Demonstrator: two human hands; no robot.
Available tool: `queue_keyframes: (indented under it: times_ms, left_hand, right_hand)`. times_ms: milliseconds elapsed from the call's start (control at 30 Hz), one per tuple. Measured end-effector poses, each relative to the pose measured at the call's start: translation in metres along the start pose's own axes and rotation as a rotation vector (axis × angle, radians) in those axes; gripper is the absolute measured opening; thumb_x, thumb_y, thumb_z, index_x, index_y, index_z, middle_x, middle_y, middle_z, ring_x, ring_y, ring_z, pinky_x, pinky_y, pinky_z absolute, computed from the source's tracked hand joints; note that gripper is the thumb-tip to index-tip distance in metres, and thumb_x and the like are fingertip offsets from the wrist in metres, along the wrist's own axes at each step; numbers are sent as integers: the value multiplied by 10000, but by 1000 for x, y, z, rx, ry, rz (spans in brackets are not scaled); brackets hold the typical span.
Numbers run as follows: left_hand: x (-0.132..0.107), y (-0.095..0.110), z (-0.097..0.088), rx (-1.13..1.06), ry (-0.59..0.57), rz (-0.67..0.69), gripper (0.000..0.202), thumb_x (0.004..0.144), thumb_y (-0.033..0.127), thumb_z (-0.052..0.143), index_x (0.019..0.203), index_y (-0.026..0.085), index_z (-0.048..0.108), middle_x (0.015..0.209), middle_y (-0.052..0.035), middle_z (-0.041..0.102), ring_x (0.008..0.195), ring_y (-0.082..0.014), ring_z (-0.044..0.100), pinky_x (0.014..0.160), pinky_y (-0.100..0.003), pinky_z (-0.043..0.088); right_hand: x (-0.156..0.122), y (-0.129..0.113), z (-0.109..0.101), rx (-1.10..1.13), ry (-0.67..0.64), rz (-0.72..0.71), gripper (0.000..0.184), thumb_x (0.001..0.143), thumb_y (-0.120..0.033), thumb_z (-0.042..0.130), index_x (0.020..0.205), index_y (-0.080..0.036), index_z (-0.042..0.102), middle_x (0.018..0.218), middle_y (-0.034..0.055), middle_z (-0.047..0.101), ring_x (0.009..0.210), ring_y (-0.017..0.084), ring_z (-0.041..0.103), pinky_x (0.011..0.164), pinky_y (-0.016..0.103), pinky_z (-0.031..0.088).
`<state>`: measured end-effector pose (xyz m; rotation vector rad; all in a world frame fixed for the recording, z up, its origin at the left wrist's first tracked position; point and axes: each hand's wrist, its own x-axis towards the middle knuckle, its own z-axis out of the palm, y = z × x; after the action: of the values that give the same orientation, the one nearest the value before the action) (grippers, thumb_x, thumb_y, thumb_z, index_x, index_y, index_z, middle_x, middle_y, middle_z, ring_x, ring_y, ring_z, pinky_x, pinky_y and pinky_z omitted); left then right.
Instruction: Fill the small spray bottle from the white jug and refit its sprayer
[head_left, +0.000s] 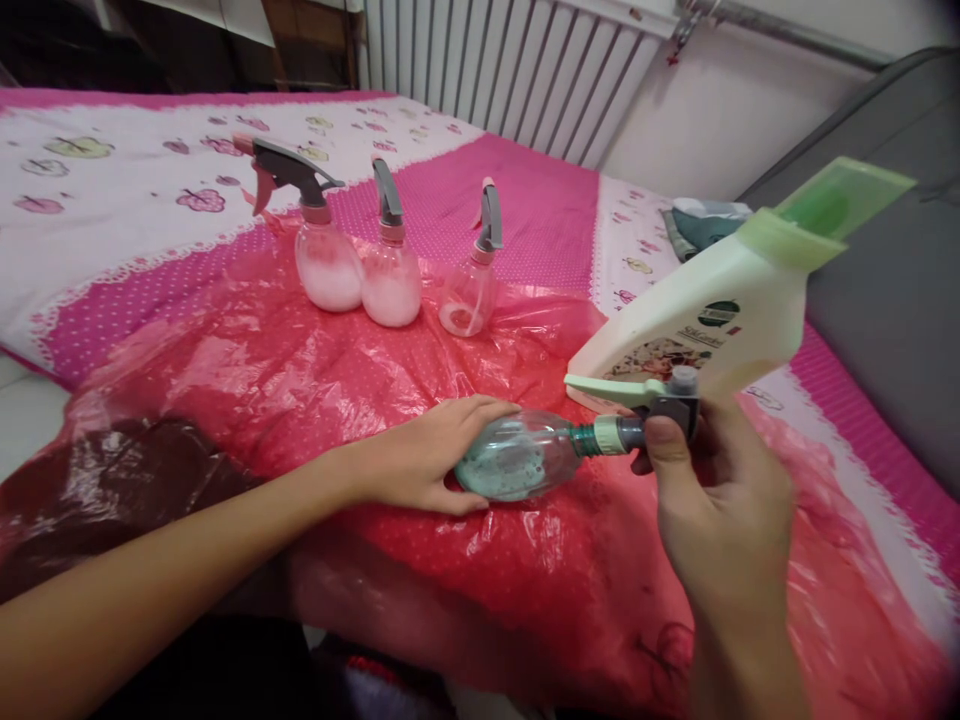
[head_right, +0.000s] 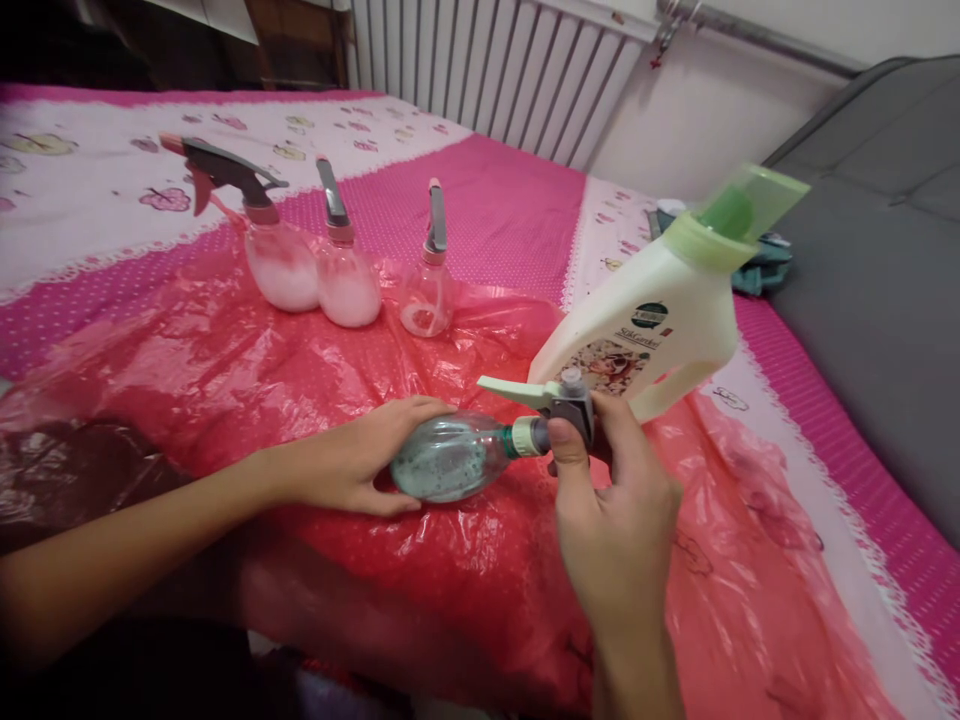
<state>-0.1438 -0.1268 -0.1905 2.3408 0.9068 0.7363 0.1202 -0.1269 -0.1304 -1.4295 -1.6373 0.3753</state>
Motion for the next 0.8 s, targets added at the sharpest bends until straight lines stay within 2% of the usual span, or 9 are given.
queue_keyframes:
  times_ms: [167,400,533,633,800]
  left_hand:
    - [1,0,-1,6,2,18,914,813,411,772,1557,219,277,1516,-215,479,1380,-392,512,1146,-594,433]
    - [2,2,0,-13,-19,1,895,798,366,779,1548,189,323,1520,-206,477,1385,-373,505,1166,-555,423]
    - [1,1,1,-5,-8,9,907,801,388,782,1553,212,308,1515,-206,477,1377,-384,510,1150,-573,430]
    - [0,-1,1,11,-7,11,917,817,411,774,1562,202,280,1524,-222,465,1389,-392,499,1153,-579,426]
    - [-1,-1,1,19,-8,3,916,835,438,757,1565,170,272,1532,-240,458,1401,-398,490,1160,-586,419]
  right_hand:
    - [1,1,-1,-35,-38,3,467,915,-651,588,1141,-254,685,998,70,745,805,247,664,713,387,481]
    - [4,-5,-7,-162,-89,-46,441,911,-661,571,1092,-288,722,802,30,711,754,242,655,647,351,433]
    - [3,0,-6,-51,-113,12,396,920,-614,600,1115,-285,702,892,29,712,778,222,647,654,347,460]
    - [2,4,-2,48,-80,31,371,920,-590,627,1106,-275,690,946,28,703,780,203,641,654,339,473]
    - [2,2,4,95,-28,32,384,926,-586,634,1111,-254,693,860,4,671,673,160,607,654,336,479]
